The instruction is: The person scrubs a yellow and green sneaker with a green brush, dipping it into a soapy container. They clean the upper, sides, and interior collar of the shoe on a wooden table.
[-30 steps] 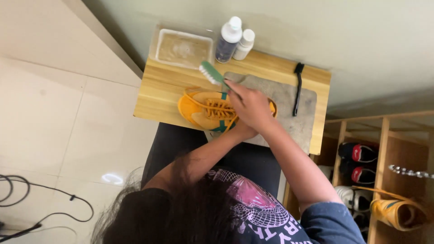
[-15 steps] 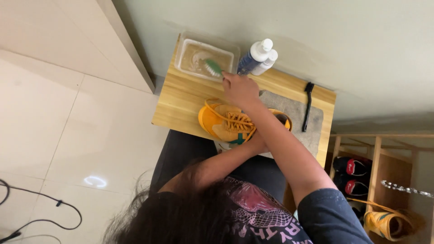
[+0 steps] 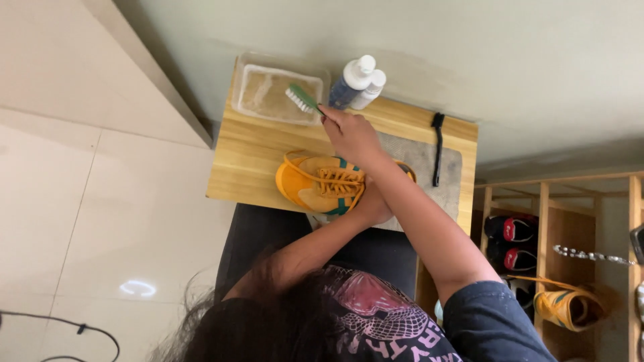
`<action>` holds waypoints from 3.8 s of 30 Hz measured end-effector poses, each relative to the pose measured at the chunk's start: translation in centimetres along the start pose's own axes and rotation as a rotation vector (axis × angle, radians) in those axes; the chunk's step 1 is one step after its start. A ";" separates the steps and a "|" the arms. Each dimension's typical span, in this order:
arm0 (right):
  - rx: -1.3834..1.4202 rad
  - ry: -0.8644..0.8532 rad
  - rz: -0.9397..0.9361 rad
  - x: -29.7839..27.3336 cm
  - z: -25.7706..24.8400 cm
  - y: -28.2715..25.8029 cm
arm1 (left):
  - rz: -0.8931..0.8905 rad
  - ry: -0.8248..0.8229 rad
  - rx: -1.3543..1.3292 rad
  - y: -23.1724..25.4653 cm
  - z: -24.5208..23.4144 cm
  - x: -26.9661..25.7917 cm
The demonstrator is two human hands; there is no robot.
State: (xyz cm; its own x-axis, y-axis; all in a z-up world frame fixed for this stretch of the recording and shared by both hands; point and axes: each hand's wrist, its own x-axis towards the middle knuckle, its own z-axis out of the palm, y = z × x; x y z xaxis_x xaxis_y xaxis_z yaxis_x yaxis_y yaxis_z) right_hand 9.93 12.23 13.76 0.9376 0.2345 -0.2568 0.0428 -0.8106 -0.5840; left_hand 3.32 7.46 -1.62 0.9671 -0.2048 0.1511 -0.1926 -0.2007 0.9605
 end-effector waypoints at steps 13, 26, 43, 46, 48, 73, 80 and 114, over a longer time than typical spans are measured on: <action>-0.398 0.173 -0.195 -2.6 0.3 7.0 | -0.004 -0.144 0.090 1.3 1.5 -0.3; 0.037 0.212 -0.220 -6.5 -2.1 10.2 | -0.056 -0.213 0.185 2.9 3.4 -0.2; 0.649 0.827 0.110 -24.4 2.4 30.5 | -0.135 -0.248 0.150 -2.0 6.9 -1.1; 0.680 0.859 0.076 -23.9 3.6 29.7 | -0.188 -0.190 0.142 -4.5 7.5 -1.5; 0.689 0.848 0.051 -23.4 3.1 28.1 | -0.217 -0.199 0.095 -5.6 7.2 -1.7; 0.565 0.716 0.197 -23.8 2.7 28.5 | -0.304 -0.145 -0.005 -6.0 7.6 -1.9; 0.517 0.720 0.143 -22.4 1.9 27.8 | -0.299 -0.154 -0.009 -6.1 7.6 -2.0; 0.519 0.702 0.133 -22.8 0.8 25.1 | -0.274 -0.171 -0.004 -6.5 7.2 -2.0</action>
State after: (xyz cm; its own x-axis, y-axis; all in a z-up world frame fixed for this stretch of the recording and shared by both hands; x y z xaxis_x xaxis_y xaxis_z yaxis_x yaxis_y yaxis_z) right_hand -10.66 -13.01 4.39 0.9266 -0.3662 0.0854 -0.0836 -0.4219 -0.9028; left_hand 1.45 2.25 -9.83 0.9407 -0.3020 -0.1545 0.0723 -0.2667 0.9611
